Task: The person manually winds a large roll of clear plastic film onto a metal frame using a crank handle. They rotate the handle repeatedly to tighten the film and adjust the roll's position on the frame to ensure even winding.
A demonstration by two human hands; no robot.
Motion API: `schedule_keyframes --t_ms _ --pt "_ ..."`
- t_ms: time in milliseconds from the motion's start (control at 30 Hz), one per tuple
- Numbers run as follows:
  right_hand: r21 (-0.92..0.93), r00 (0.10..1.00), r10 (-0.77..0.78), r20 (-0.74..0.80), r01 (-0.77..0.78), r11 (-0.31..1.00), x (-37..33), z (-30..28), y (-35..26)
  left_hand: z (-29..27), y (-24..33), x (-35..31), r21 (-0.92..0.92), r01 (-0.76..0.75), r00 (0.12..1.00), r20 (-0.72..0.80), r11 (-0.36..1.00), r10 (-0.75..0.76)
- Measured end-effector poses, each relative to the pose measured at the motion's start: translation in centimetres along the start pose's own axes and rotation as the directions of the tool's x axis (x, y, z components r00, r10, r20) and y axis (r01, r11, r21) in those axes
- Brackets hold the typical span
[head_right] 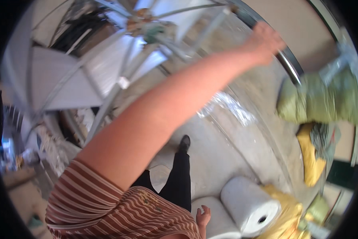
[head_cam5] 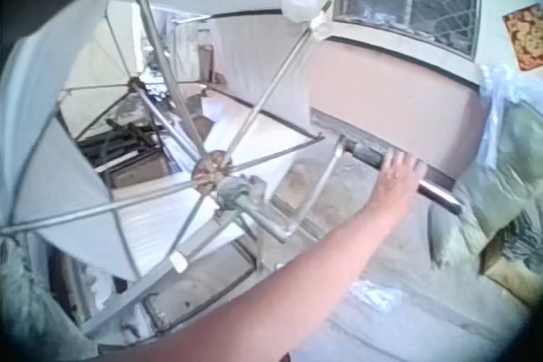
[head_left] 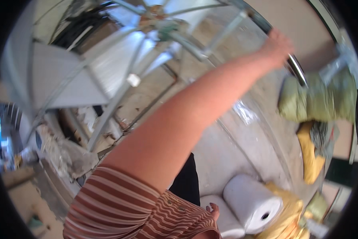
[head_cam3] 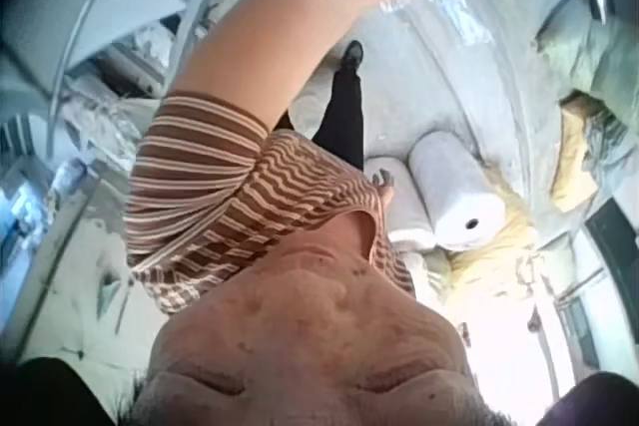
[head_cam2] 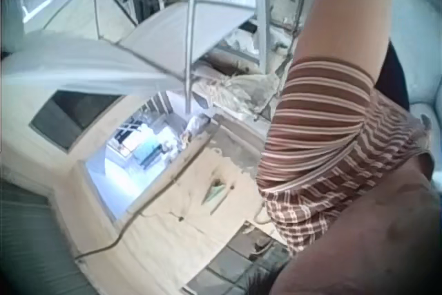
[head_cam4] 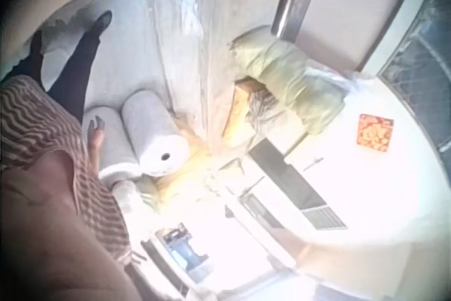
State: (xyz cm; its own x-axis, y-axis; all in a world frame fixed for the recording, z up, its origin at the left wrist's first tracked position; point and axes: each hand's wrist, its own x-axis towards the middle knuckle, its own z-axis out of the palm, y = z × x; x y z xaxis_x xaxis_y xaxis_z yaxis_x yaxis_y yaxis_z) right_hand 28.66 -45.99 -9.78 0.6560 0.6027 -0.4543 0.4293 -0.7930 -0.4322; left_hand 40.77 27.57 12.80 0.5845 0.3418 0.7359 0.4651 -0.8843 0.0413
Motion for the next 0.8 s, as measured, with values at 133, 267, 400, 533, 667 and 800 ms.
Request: schedule_keyframes --t_ms 133,267,400,533,667,800 --pt "0.003 0.979 0.202 0.037 -0.203 0.979 -3.0 0.5 5.8 9.5 -2.2 -1.0 -0.146 0.054 0.996 0.085 0.988 -0.042" --pt "0.124 0.935 0.351 0.055 -0.355 0.926 -2.5 -0.3 6.9 15.2 -2.1 -5.4 -0.103 0.110 0.913 0.403 0.989 -0.060" --pt "0.154 0.957 0.290 0.023 -0.290 0.944 1.0 -1.4 4.6 19.2 -1.8 -13.7 -0.079 0.133 0.844 0.531 0.988 -0.071" --pt "0.133 0.992 0.100 -0.073 -0.090 0.987 5.6 -3.5 -0.9 19.2 -0.5 -23.7 -0.062 0.212 0.739 0.663 0.975 -0.118" --pt "0.082 0.984 -0.121 -0.133 0.132 0.988 9.3 -5.7 -8.7 13.2 2.1 -32.0 -0.081 0.266 0.637 0.763 0.961 -0.112" --pt "0.095 0.876 -0.436 -0.207 0.462 0.882 11.6 -5.4 -17.8 5.4 3.6 -38.7 -0.102 0.268 0.661 0.743 0.958 -0.106"
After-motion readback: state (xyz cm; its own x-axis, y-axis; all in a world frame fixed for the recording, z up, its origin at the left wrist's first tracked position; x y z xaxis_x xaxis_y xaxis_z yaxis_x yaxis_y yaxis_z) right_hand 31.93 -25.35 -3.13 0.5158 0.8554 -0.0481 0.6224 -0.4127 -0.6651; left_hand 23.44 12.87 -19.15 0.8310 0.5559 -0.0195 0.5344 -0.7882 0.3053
